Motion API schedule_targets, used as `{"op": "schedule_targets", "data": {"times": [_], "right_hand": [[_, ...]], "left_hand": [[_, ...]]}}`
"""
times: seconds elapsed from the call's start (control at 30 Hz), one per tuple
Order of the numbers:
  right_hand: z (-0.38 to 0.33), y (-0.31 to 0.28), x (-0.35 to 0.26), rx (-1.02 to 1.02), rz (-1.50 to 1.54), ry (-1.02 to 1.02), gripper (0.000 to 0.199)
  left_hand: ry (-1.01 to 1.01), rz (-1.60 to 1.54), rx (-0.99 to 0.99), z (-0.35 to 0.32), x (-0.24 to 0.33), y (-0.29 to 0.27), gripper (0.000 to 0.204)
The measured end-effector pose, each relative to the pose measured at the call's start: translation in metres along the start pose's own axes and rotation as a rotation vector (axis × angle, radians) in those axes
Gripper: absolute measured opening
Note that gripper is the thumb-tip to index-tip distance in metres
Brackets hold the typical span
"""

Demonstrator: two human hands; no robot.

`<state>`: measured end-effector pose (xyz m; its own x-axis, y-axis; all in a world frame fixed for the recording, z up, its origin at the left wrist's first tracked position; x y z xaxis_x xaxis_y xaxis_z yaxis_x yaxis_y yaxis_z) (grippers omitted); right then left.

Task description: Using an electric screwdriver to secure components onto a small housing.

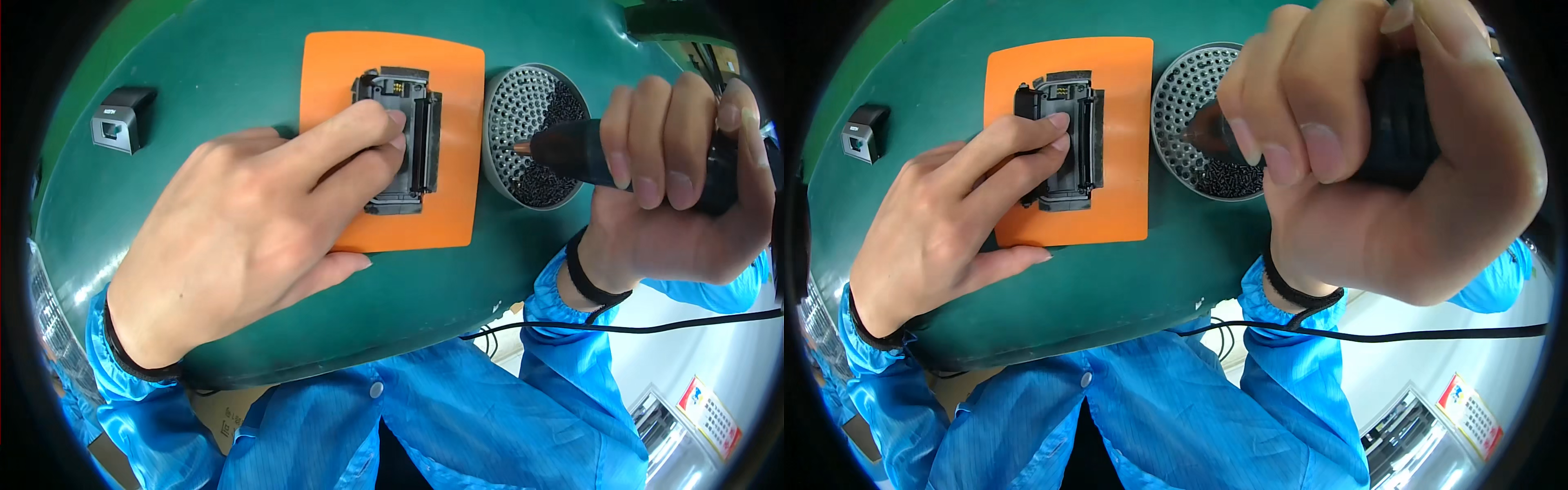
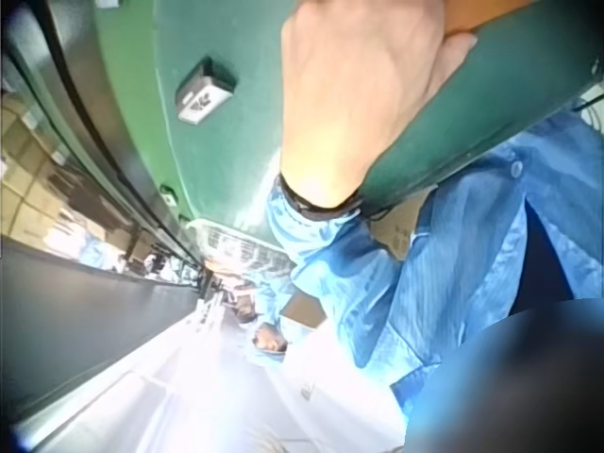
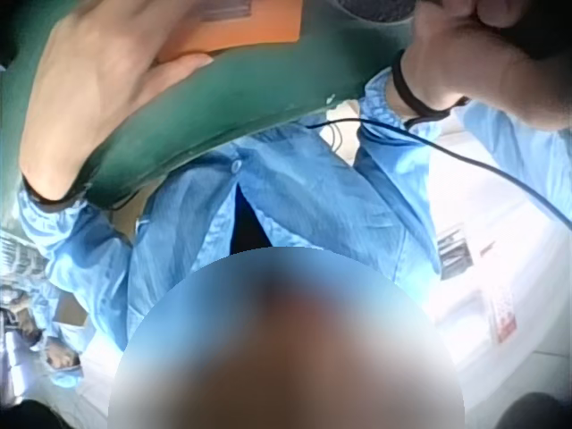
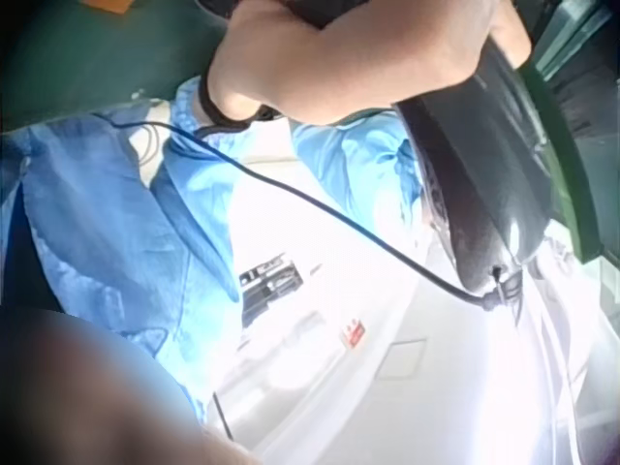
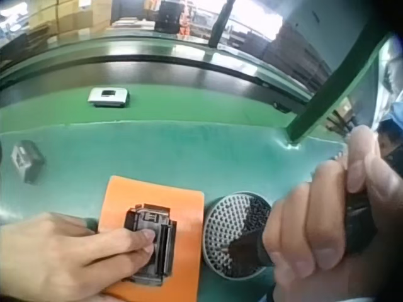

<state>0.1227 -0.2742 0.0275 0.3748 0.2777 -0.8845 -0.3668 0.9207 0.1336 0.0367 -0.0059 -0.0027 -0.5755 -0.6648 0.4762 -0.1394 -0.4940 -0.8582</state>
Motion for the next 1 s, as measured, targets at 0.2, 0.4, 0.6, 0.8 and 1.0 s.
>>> {"op": "schedule_targets", "data": {"times": [0.2, 0.4, 0.6, 0.8, 1.0], "right_hand": [[0.0, 0.004, 0.003, -0.042, -0.007, -0.016, 0.026], [0.002, 0.007, 0.003, -0.083, -0.003, -0.015, 0.027], [-0.002, 0.02, 0.009, -0.063, -0.046, -0.004, 0.029], [0.018, -0.005, -0.014, -0.01, 0.042, 0.095, 0.03], [0.026, 0.031, -0.001, -0.057, 0.05, 0.039, 0.03]], "left_hand": [[-0.01, -0.003, 0.0, 0.0, 0.001, 0.004, 0.075], [-0.001, -0.021, 0.003, 0.0, 0.0, 0.004, 0.074], [0.028, 0.102, 0.007, -0.004, 0.006, 0.008, 0.069], [0.07, 0.363, 0.08, -0.01, 0.02, 0.025, 0.055], [0.145, 0.354, 0.219, -0.016, 0.016, 0.032, 0.026]]}}
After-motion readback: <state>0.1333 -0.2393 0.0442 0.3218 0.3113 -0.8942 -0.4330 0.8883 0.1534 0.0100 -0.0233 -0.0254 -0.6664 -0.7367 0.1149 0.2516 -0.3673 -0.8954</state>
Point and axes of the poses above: each hand's wrist, its own z-axis towards the middle knuckle, its own y-axis out of the palm, x = y × z, the point moved 2 cm from there along z, towards the middle knuckle, and after that the axes turned 14 degrees about x, right-handed, at the moved point
